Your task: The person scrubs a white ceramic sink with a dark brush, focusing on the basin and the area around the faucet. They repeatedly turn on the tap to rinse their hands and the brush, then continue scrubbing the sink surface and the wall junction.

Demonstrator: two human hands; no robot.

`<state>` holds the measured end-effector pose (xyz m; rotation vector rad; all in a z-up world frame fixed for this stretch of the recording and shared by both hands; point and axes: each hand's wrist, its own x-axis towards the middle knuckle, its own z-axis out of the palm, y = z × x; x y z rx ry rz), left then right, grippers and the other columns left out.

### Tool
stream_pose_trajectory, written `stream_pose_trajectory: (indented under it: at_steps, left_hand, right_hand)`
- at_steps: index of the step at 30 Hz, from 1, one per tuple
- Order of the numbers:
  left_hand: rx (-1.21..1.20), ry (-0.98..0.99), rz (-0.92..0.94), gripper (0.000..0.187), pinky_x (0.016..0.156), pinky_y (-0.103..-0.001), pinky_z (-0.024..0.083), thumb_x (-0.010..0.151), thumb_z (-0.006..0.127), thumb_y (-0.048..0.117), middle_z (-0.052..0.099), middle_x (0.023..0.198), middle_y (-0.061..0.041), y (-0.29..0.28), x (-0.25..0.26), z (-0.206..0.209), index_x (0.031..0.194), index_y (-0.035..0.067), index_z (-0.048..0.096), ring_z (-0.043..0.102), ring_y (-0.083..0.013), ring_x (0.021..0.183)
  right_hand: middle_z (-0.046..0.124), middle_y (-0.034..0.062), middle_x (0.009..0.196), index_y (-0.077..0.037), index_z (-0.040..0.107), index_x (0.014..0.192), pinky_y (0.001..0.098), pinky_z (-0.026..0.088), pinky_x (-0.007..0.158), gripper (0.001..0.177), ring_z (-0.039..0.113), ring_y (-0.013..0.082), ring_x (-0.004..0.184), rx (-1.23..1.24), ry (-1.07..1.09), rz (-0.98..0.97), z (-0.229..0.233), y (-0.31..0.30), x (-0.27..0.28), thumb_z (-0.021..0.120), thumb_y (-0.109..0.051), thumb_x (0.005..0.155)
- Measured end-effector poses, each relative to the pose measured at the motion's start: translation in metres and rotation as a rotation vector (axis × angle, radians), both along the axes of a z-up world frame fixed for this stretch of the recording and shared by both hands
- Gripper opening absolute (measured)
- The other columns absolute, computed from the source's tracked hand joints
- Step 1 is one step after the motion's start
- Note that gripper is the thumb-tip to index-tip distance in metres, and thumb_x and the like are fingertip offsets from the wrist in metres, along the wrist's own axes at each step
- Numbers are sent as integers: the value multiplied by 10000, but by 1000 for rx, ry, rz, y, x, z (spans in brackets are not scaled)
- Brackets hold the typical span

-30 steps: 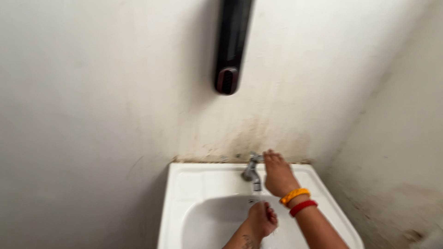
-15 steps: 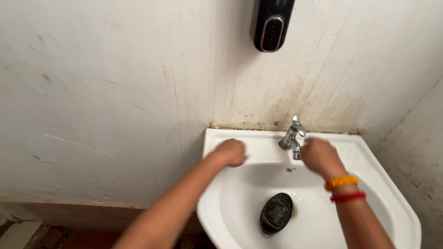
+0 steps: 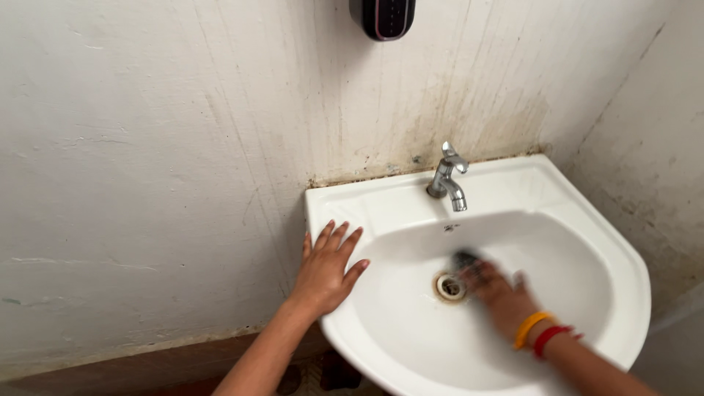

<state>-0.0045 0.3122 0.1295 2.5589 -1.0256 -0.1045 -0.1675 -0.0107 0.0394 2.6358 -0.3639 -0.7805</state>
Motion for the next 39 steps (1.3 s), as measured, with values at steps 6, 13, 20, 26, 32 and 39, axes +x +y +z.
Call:
stream_pose_trajectory:
  at_steps: [6, 13, 20, 26, 32, 39]
  left_hand:
    - [4, -33, -20, 676, 1221, -583, -19, 981, 400, 565, 159, 1668, -86, 0, 2, 1, 1568, 246, 299, 7, -299, 1551]
    - [-3, -56, -17, 667, 1227, -581, -13, 980, 402, 570, 177, 1661, -83, -2, 7, -3, 1560, 251, 322, 17, -305, 1546]
    - [-35, -69, -24, 646, 1228, -587, 8, 984, 426, 550, 230, 1642, -114, 0, 8, -6, 1540, 225, 383, 46, -325, 1544]
    - [-36, -41, -13, 631, 1232, -581, 8, 989, 430, 536, 232, 1643, -111, -2, 9, -8, 1522, 200, 407, 47, -323, 1547]
    - [-50, -56, -21, 601, 1236, -579, 15, 1003, 426, 510, 248, 1633, -137, 1, 8, -8, 1507, 183, 435, 62, -333, 1544]
    - [-41, -41, -4, 584, 1237, -579, 17, 1000, 433, 500, 241, 1633, -139, -1, 8, -6, 1488, 179, 459, 70, -333, 1543]
  right_hand:
    - [-123, 194, 1703, -42, -79, 1620, 650, 139, 1198, 841, -69, 363, 1572, 74, -354, -534, -65, -7, 41, 430, -279, 994]
    - [39, 304, 1668, 71, -42, 1594, 432, 246, 1234, 885, 292, 431, 1447, 688, -108, -176, 42, 160, 36, 483, -213, 941]
    - [56, -57, 1736, -272, 62, 1640, 642, 115, 1259, 689, 124, 184, 1599, 255, 26, -315, 86, 83, -44, 407, -318, 1045]
    - [261, 213, 1674, -1, 252, 1615, 482, 309, 1222, 678, 308, 344, 1529, -81, -317, -578, 0, 39, -1, 416, -249, 1005]
    - [431, 151, 1564, -188, 294, 1587, 430, 350, 1190, 697, 459, 290, 1415, 670, -137, -253, 50, 147, 36, 532, -213, 932]
    - [314, -18, 1653, -372, 236, 1609, 563, 230, 1242, 715, 326, 223, 1507, 296, 49, -352, 84, 78, -33, 525, -251, 966]
